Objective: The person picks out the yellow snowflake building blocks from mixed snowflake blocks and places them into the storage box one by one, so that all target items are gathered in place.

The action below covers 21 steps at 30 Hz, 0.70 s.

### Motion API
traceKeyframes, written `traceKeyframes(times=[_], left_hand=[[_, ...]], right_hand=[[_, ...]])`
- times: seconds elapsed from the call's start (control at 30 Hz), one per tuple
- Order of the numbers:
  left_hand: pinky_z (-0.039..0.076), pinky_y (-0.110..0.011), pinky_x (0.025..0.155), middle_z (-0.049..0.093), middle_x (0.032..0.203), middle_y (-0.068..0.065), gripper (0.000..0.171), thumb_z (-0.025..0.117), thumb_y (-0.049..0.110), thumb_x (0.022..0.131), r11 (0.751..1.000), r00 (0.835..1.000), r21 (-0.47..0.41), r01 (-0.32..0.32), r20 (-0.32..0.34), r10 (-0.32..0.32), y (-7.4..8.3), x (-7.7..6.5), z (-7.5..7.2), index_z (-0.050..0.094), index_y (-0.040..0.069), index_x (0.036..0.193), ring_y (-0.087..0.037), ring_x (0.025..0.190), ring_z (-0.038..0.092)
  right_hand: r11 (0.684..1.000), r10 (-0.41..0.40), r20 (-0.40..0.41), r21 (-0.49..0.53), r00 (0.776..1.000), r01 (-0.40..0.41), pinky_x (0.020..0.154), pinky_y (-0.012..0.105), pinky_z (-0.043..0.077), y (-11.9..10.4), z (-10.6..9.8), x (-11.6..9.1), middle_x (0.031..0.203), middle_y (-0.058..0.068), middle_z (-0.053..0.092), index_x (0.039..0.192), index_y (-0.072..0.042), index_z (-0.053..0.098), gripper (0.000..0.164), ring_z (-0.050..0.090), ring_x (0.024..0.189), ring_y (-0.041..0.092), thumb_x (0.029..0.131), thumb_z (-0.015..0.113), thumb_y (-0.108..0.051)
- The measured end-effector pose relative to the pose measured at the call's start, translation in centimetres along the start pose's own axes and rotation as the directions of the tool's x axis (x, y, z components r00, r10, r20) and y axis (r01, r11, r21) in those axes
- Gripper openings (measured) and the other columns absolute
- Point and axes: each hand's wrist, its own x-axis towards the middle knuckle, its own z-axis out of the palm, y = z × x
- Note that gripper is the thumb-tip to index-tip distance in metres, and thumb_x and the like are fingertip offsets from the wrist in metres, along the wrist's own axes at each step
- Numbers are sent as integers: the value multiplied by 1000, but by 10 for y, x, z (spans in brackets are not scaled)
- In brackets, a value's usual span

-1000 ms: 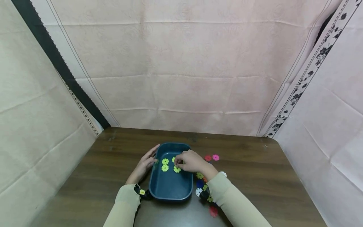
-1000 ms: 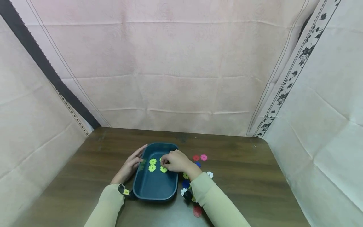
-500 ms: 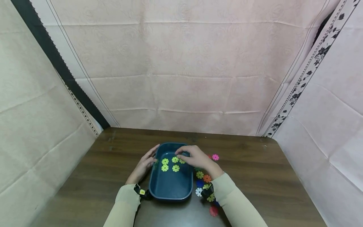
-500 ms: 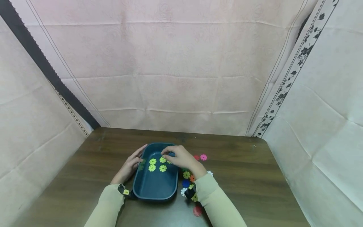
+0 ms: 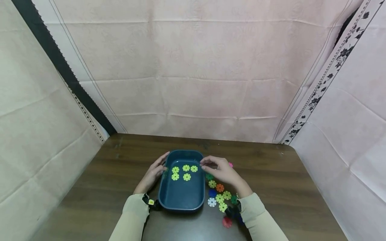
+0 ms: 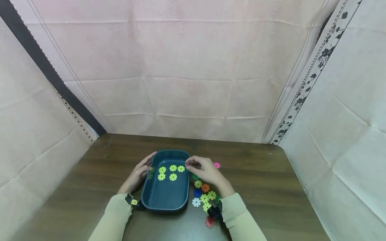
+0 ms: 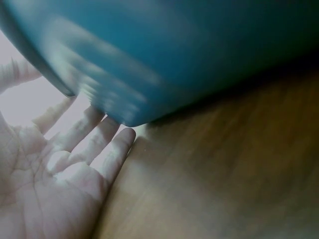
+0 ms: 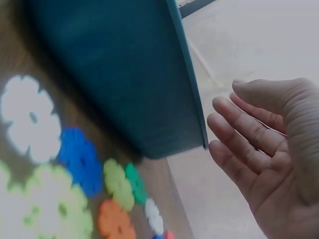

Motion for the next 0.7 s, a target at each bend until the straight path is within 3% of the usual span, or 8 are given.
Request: traceKeyframes(times=[0.2, 0.43, 0.7], left_hand=[[43, -40, 104, 33, 161, -6, 63, 48, 7, 98, 1000, 1000, 4, 17, -8, -17, 1, 0, 1, 35, 26, 157, -33, 141, 39], [43, -40, 104, 36, 159, -3, 63, 48, 6, 99, 1000, 1000, 2, 27, -10, -27, -1, 0, 0, 36, 28, 156, -31, 140, 41], [40, -45, 107, 35, 159, -4, 63, 48, 7, 99, 1000, 1000, 6, 27, -8, -27, 0, 1, 0, 36, 27, 157, -31, 141, 40]], right_hand=[[998, 29, -24, -58, 999, -30, 87, 40, 55, 10, -6, -16, 110, -5, 72, 119, -10, 69, 26, 66, 102, 13, 100, 63, -25], [991, 38, -22, -131, 999, -41, 85, 39, 55, 24, -10, -33, 106, -4, 72, 117, -8, 71, 24, 65, 96, 11, 99, 65, -24], [983, 90, -18, -161, 996, -92, 70, 29, 54, 42, -10, -49, 93, -6, 68, 107, -13, 72, 16, 63, 81, 14, 96, 70, -24]])
